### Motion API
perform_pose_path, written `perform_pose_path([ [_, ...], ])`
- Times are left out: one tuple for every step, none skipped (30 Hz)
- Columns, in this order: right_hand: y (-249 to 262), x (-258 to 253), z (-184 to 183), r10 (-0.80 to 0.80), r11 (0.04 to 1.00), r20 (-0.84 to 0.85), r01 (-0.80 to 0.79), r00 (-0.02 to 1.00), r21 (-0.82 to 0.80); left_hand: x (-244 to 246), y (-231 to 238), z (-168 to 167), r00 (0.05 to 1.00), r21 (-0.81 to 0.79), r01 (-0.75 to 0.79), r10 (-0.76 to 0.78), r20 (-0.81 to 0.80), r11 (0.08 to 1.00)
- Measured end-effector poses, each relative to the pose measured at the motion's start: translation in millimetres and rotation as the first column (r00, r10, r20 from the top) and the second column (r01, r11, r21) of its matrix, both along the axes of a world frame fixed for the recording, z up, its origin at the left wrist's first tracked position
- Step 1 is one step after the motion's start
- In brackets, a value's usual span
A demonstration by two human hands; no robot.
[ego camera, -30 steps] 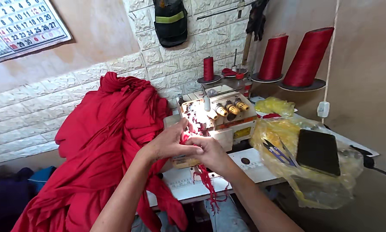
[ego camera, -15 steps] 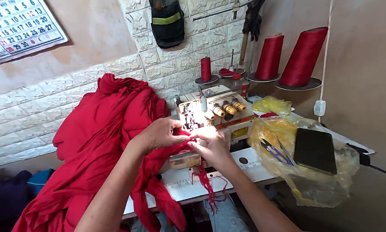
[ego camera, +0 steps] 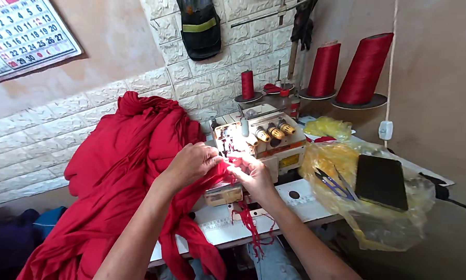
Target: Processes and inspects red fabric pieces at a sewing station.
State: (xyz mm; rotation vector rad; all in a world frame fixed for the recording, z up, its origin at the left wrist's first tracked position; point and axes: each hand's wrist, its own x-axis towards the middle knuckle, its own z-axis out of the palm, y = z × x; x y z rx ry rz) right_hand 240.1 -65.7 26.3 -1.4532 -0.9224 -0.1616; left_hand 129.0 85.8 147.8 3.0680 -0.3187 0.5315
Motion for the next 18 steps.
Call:
perform_pose_path([
  [-5, -2, 4, 0.054, 0.998, -0.015, -0.055, 0.998, -0.025, 0, -3, -1, 0.999, -0.017, 0.041, -0.041, 0.014, 0.999],
  [-12, -4, 9, 0.146, 0.989, -0.040, -0.147, 0.988, -0.028, 1, -7, -2, 0.996, -0.031, 0.088, -0.087, 0.012, 0.996],
  [-18, -5, 13, 0.278, 0.961, -0.085, -0.278, 0.957, 0.010, 2, -11, -3, 0.991, -0.043, 0.131, -0.132, -0.002, 0.990],
  [-24, -7, 16, 0.413, 0.911, -0.141, -0.408, 0.900, 0.066, 4, -15, -3, 0.986, -0.061, 0.161, -0.163, -0.034, 0.985],
  [-29, -8, 15, 0.507, 0.862, -0.195, -0.495, 0.840, 0.111, 6, -17, -3, 0.979, -0.079, 0.181, -0.187, -0.078, 0.980],
  [-33, -8, 12, 0.564, 0.825, -0.238, -0.547, 0.791, 0.139, 9, -16, -4, 0.973, -0.093, 0.181, -0.192, -0.127, 0.979],
  [-34, -8, 7, 0.589, 0.807, -0.260, -0.570, 0.765, 0.152, 12, -14, -4, 0.969, -0.096, 0.148, -0.164, -0.184, 0.984],
  [-35, -8, 0, 0.600, 0.799, -0.272, -0.579, 0.752, 0.162, 15, -11, -3, 0.963, -0.085, 0.090, -0.108, -0.246, 0.992],
  [-36, -9, -6, 0.606, 0.795, -0.278, -0.580, 0.745, 0.177, 18, -6, -3, 0.952, -0.081, 0.034, -0.057, -0.300, 0.996],
  [-35, -11, -11, 0.612, 0.790, -0.279, -0.580, 0.739, 0.198, 20, 0, -3, 0.940, -0.094, -0.002, -0.031, -0.341, 0.996],
  [-35, -13, -13, 0.616, 0.788, -0.278, -0.576, 0.737, 0.217, 20, 3, -4, 0.933, -0.135, -0.012, -0.037, -0.359, 0.991],
  [-34, -14, -14, 0.613, 0.790, -0.273, -0.569, 0.741, 0.229, 20, 5, -6, 0.935, -0.182, 0.004, -0.068, -0.347, 0.983],
  [-34, -15, -15, 0.604, 0.797, -0.272, -0.557, 0.750, 0.234, 18, 4, -8, 0.937, -0.225, 0.024, -0.101, -0.333, 0.974],
  [-34, -15, -15, 0.589, 0.808, -0.271, -0.542, 0.761, 0.232, 16, 2, -9, 0.937, -0.260, 0.038, -0.125, -0.327, 0.965],
  [-33, -14, -15, 0.573, 0.819, -0.268, -0.527, 0.775, 0.227, 13, -2, -11, 0.941, -0.269, 0.064, -0.148, -0.305, 0.961],
  [-33, -14, -14, 0.559, 0.828, -0.266, -0.514, 0.785, 0.225, 11, -5, -13, 0.950, -0.253, 0.101, -0.169, -0.264, 0.962],
  [-32, -13, -13, 0.548, 0.836, -0.265, -0.503, 0.793, 0.222, 10, -7, -16, 0.955, -0.228, 0.138, -0.191, -0.226, 0.964],
  [-31, -12, -13, 0.536, 0.843, -0.262, -0.491, 0.803, 0.219, 9, -9, -19, 0.958, -0.203, 0.169, -0.209, -0.195, 0.964],
])
